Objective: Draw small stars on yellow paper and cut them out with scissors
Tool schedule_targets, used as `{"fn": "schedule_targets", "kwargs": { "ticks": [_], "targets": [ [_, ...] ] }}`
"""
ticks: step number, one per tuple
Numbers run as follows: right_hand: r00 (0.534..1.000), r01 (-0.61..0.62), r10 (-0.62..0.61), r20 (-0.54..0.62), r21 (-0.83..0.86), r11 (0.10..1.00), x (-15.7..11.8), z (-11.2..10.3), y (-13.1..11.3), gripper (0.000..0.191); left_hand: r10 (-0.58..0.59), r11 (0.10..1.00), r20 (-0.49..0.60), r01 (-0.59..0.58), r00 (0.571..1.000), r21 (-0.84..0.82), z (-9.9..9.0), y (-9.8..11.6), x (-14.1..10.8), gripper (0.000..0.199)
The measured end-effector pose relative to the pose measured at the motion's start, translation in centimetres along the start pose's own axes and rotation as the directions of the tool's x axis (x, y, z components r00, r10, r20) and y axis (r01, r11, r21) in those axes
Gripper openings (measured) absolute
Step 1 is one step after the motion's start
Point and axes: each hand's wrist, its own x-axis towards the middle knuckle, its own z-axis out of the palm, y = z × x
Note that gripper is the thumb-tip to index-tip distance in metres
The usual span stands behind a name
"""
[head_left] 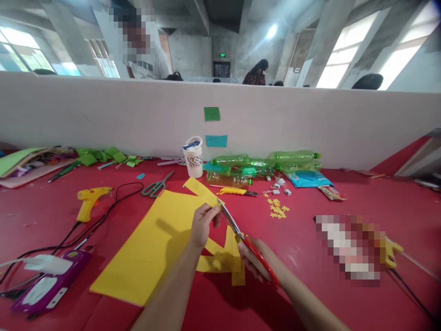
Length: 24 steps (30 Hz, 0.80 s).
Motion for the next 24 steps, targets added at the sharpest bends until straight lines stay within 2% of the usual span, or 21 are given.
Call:
{"fn": "schedule_targets", "kwargs": {
  "ticks": [9, 16, 21, 24],
  "targets": [
    [1.000, -0.015, 0.015, 0.000, -0.033, 0.999, 0.0, -0.1, 0.0, 0.043, -0.035, 0.999, -0.023, 0.035, 0.999, -0.027, 0.0, 0.0, 0.0, 0.022],
    [0.999, 0.030, -0.032, -0.025, -0.072, 0.997, -0.1, -0.5, -0.2, 0.038, -0.032, 0.998, -0.013, 0.031, 0.999, -0.058, -0.2, 0.7, 0.2, 0.018],
    [0.999, 0.049, -0.048, 0.019, -0.117, 0.992, -0.4, -1.0, -0.8, 0.038, -0.010, 0.998, -0.037, 0.008, 0.999, -0.060, -0.6, 0.9, 0.4, 0.018],
    [0.998, 0.049, -0.043, 0.047, -0.141, 0.989, -0.7, -1.3, -0.9, 0.037, -0.021, 0.999, -0.011, 0.020, 1.000, -0.047, -0.9, 0.8, 0.5, 0.018]
  ]
}}
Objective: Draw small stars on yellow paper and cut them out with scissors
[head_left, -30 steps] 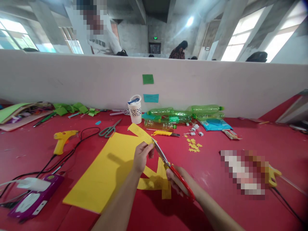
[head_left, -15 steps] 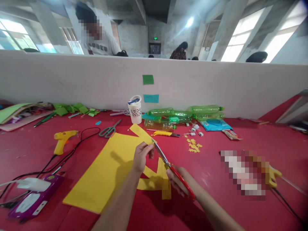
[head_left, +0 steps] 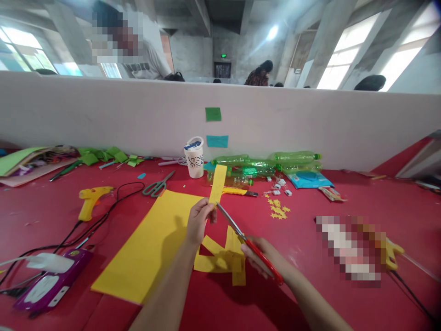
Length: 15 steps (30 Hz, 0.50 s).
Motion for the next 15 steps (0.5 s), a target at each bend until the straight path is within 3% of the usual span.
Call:
{"fn": "schedule_targets", "kwargs": {
  "ticks": [6, 15],
  "targets": [
    [1.000, 0.018, -0.018, 0.008, -0.003, 1.000, -0.2, -0.3, 0.3, 0.036, -0.052, 0.997, 0.040, 0.050, 0.998, 0.054, -0.4, 0.0, 0.0, 0.019],
    [0.999, -0.003, 0.002, 0.037, 0.028, 1.000, 0.1, -0.7, 1.3, 0.034, -0.040, 0.995, 0.055, 0.035, 0.998, 0.092, -0.6, 0.1, 0.1, 0.019]
  ]
}}
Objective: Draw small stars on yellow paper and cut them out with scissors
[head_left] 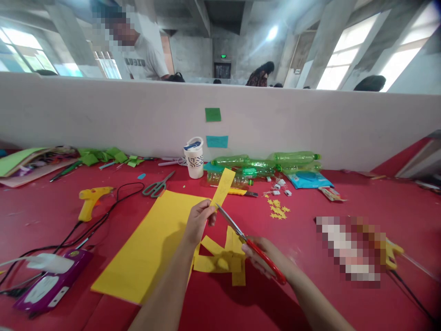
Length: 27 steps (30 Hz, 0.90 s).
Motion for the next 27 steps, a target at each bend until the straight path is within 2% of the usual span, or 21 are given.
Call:
{"fn": "schedule_targets", "kwargs": {
  "ticks": [4, 10, 15, 27],
  "targets": [
    [1.000, -0.015, 0.015, 0.000, 0.020, 1.000, 0.0, 0.3, -0.6, 0.035, 0.020, 1.000, 0.003, -0.020, 1.000, 0.004, 0.1, 0.1, -0.1, 0.017],
    [0.998, -0.007, 0.011, -0.058, 0.076, 0.997, 0.2, 0.9, -1.3, 0.038, 0.012, 0.999, 0.025, -0.011, 1.000, -0.042, 0.5, -0.1, -0.1, 0.016],
    [0.997, -0.026, 0.028, -0.067, 0.021, 0.999, 0.2, 0.8, -1.3, 0.037, 0.052, 0.997, 0.004, -0.052, 0.999, -0.059, 0.6, -0.2, -0.1, 0.016],
    [0.999, 0.032, -0.032, 0.010, -0.008, 0.999, -0.4, 0.3, -0.8, 0.033, 0.031, 0.999, -0.005, -0.031, 1.000, -0.020, 0.2, -0.3, 0.0, 0.019]
  ]
}}
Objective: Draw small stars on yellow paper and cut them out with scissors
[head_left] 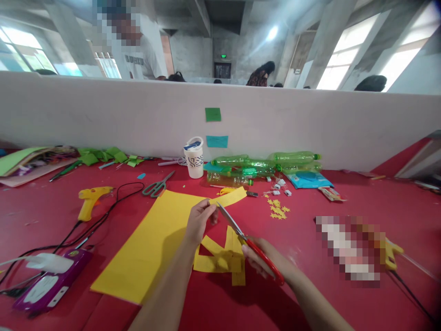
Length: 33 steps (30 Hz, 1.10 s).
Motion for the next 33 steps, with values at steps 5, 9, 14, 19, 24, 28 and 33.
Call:
{"fn": "schedule_targets", "kwargs": {
  "ticks": [5, 9, 14, 19, 24, 28, 33],
  "targets": [
    [1.000, -0.004, 0.004, -0.003, 0.006, 1.000, 0.00, -0.07, -0.14, 0.037, -0.009, 0.999, 0.005, 0.009, 1.000, 0.038, -0.18, -0.11, 0.12, 0.020],
    [1.000, -0.025, 0.025, 0.002, 0.043, 0.999, 0.12, -0.16, -0.17, 0.040, -0.023, 0.998, 0.010, 0.023, 1.000, 0.054, -0.28, -0.25, 0.17, 0.020],
    [0.997, -0.074, 0.074, 0.001, 0.071, 0.995, 0.23, -0.26, -0.01, 0.040, -0.042, 0.998, 0.007, 0.042, 0.999, 0.055, -0.24, -0.04, 0.16, 0.021],
    [0.996, -0.089, 0.089, -0.003, 0.068, 0.994, 0.24, -0.26, 0.07, 0.041, -0.071, 0.996, 0.009, 0.070, 0.997, 0.059, -0.20, 0.19, 0.12, 0.022],
    [0.995, -0.095, 0.096, -0.022, 0.045, 0.994, 0.35, -0.32, 0.08, 0.041, -0.087, 0.993, 0.001, 0.087, 0.996, 0.074, -0.28, 0.19, 0.13, 0.021],
    [0.996, -0.091, 0.091, -0.004, 0.042, 0.995, 0.30, -0.41, -0.05, 0.039, -0.093, 0.993, 0.013, 0.092, 0.996, 0.071, -0.40, 0.20, 0.16, 0.022],
    [0.998, -0.065, 0.065, -0.009, 0.028, 0.998, 0.22, -0.49, -0.19, 0.038, -0.122, 0.991, 0.016, 0.120, 0.992, 0.057, -0.58, 0.07, 0.19, 0.022]
  ]
}}
